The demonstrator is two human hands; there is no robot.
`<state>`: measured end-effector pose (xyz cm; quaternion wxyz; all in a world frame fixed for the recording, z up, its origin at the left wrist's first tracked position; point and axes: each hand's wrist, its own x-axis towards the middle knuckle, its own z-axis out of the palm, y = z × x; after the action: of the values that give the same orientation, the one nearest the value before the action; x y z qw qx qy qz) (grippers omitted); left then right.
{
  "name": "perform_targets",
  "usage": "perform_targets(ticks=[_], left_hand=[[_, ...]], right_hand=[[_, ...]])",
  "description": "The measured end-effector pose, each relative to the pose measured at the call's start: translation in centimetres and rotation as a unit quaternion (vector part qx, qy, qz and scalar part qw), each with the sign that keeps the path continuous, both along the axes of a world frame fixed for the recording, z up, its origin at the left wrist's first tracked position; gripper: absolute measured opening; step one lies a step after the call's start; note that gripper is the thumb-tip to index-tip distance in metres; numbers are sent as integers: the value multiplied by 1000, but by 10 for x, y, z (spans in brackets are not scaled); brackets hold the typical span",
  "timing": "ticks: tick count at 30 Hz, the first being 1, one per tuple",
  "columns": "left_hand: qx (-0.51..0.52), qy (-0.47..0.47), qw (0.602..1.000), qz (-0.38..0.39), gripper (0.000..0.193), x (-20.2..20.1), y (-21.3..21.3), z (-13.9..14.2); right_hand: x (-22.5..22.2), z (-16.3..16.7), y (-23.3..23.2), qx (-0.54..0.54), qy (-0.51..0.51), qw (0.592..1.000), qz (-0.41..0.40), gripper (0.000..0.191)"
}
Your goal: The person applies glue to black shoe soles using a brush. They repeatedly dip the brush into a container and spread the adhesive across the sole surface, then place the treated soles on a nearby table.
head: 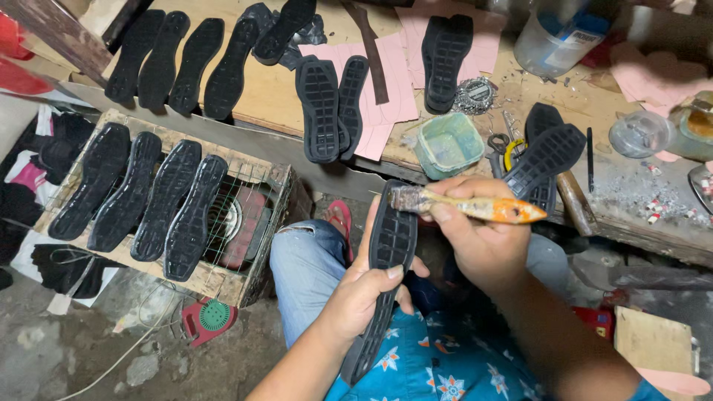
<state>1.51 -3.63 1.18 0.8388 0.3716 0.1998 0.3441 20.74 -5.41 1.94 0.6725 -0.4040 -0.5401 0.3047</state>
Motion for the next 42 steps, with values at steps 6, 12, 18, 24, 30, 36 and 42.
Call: perform_targets(ticks=[6,12,18,24,30,36,42], left_hand=[[17,15,1000,0,102,-4,0,-1],[-5,7,1000,-27,102,-8,4,-2],[-20,-7,1000,-22,101,-9,3,-3],[-46,-34,998,-11,100,-13,3,-8],[-126,-111,986,0,72,-18,3,-20],[-157,-146,976,-24,52,-21,5,-30],[-153,-149,977,-15,47,-23,5,-32]], right_hand=[[-11,3,-8,14,-73,997,6,28],[1,6,10,40,-117,990,-72,27],[-1,5,5,55,-150,984,-81,27],[-1,3,7,50,-135,984,-100,25],[5,3,4,32,-126,985,-110,23],[8,13,3,14,-171,983,-68,25],[15,29,1,-4,-259,966,-18,22]])
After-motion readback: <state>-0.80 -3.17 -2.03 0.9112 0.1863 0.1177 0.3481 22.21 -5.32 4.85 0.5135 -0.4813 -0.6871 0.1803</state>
